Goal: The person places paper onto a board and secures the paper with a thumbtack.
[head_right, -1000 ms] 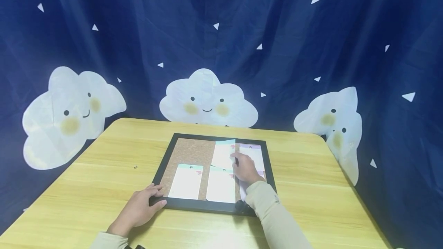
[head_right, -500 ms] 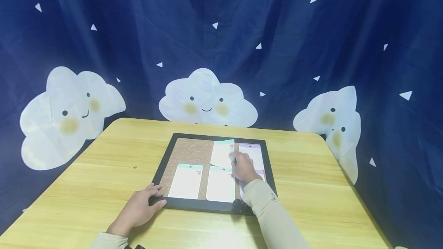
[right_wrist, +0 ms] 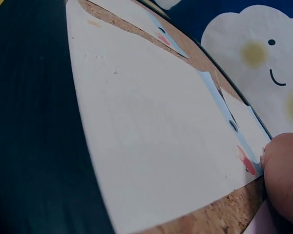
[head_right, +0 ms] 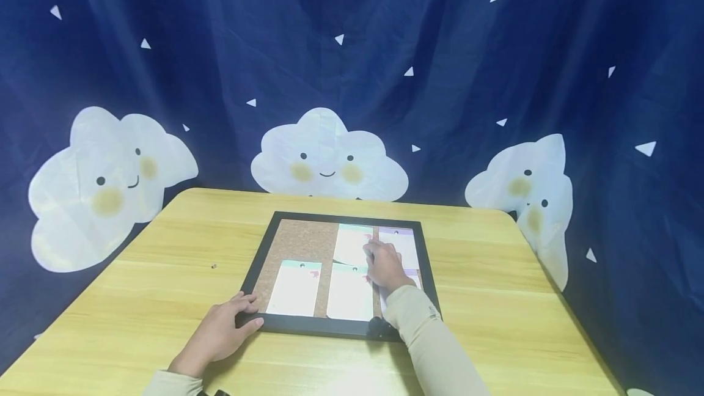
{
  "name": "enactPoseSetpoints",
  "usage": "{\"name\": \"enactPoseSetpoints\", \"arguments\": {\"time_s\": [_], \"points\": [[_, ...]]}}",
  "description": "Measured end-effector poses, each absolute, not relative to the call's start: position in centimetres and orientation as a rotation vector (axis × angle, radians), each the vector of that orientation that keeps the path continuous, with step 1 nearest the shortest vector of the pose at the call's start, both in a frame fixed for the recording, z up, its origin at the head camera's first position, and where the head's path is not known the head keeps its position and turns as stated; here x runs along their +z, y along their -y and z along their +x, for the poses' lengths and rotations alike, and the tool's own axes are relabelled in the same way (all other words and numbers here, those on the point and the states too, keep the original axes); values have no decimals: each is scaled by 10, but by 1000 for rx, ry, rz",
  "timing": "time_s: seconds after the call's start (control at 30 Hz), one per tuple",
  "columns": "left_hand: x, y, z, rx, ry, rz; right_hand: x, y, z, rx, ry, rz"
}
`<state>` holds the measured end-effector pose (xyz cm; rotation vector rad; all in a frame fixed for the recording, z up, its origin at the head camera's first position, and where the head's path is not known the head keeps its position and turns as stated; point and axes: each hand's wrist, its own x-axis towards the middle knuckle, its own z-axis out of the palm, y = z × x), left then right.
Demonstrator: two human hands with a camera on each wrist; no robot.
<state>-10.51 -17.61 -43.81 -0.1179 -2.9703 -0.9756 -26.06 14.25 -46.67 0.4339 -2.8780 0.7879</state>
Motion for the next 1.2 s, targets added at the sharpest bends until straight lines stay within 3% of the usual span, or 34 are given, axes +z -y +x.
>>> {"name": "enactPoseSetpoints", "arguments": {"time_s": [0.83,1.2], "points": [[-427,191,-112,-1026,2912,-136,-463,-148,-264,911,2906,520],[-421,224,-140,-934,2993,-91,-461,-149,-263,914,2917,526]]}}
